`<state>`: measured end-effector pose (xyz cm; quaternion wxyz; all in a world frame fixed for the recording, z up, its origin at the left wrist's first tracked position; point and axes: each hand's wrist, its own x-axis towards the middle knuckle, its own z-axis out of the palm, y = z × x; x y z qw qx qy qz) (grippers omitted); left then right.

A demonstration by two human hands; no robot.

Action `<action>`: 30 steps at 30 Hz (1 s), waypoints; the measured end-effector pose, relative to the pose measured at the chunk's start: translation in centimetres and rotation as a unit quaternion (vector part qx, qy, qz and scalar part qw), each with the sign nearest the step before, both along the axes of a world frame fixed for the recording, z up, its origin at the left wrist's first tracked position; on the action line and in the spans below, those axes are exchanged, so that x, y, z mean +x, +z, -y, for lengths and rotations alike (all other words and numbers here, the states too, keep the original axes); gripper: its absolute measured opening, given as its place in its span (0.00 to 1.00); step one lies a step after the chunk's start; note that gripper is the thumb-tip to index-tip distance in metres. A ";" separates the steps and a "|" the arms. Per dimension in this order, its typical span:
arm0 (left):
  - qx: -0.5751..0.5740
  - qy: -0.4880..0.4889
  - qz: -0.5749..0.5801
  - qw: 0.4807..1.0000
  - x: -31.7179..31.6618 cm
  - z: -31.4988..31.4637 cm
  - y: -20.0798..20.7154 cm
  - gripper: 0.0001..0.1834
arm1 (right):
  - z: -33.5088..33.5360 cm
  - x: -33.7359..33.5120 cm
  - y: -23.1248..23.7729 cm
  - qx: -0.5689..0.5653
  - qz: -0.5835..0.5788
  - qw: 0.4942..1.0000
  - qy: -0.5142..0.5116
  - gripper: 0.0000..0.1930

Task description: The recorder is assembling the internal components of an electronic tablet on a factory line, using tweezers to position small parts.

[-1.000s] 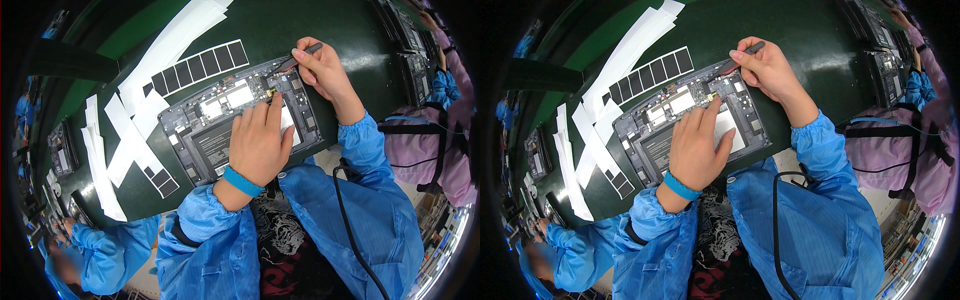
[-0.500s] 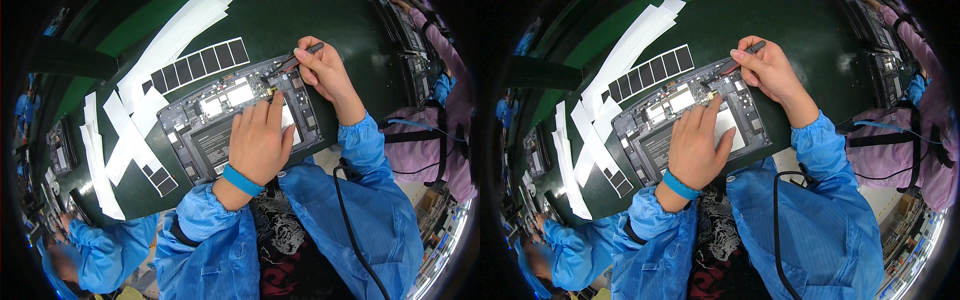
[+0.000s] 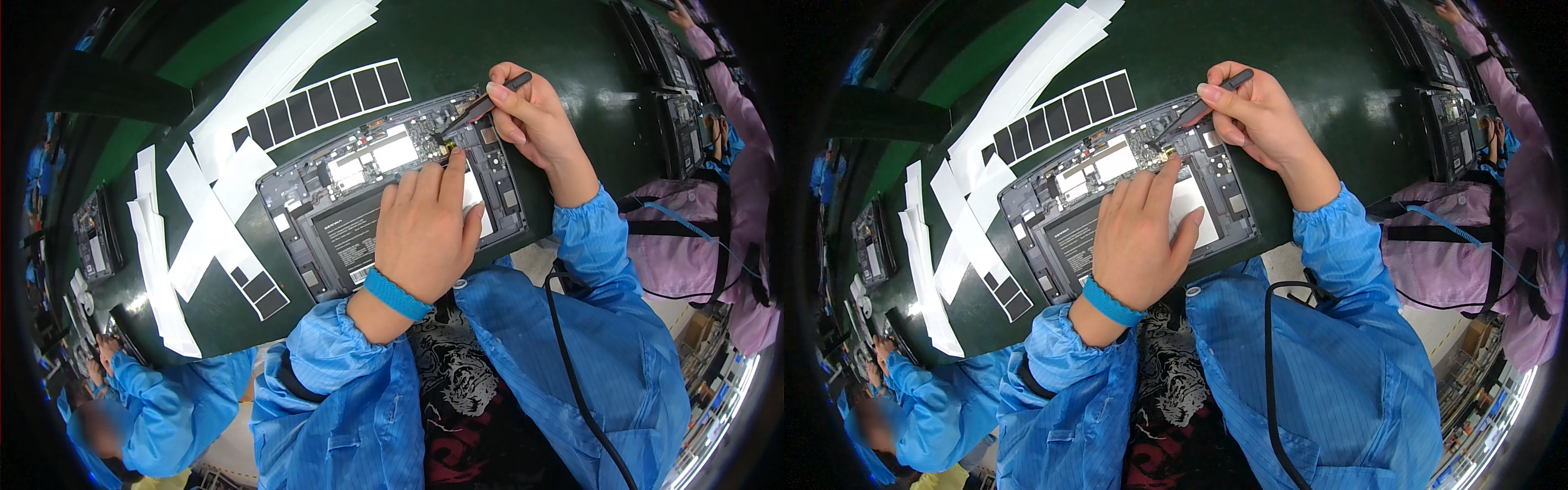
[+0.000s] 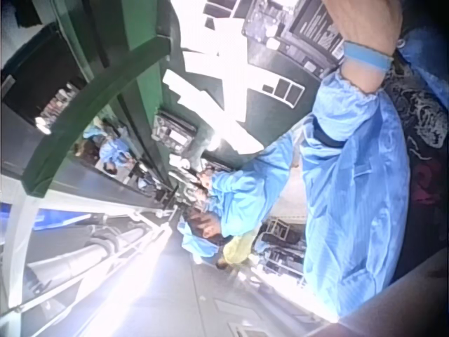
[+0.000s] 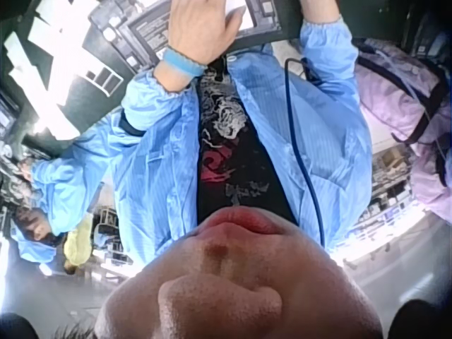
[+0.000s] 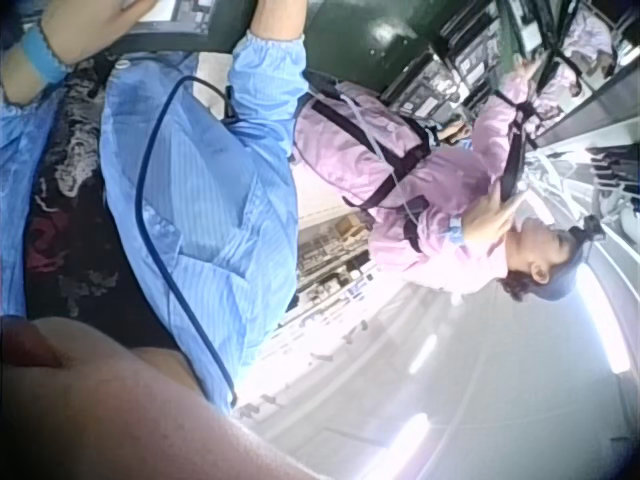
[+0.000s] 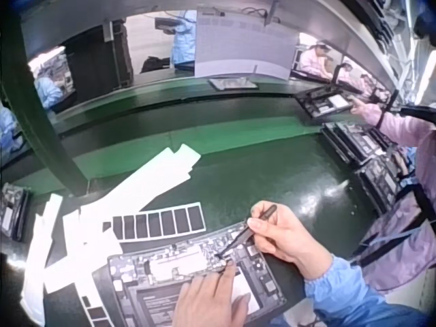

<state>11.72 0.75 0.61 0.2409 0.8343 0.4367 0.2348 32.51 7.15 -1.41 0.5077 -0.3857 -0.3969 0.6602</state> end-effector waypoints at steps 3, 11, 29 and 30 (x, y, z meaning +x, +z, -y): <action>-0.002 0.000 -0.007 1.000 0.0 0.0 0.1 0.29 | -0.2 0.0 -0.1 -0.009 0.027 1.000 -0.005 0.08; 0.005 0.002 -0.010 1.000 0.1 0.1 0.0 0.29 | -0.4 0.1 -0.3 -0.008 0.027 0.999 -0.030 0.08; 0.063 0.022 -0.078 0.995 0.4 -0.2 0.3 0.29 | -0.5 -0.2 -0.4 -0.001 0.037 0.998 -0.048 0.09; 0.064 0.022 -0.078 0.995 0.5 -0.1 0.3 0.29 | -0.4 -0.2 -0.4 0.000 0.036 0.998 -0.048 0.09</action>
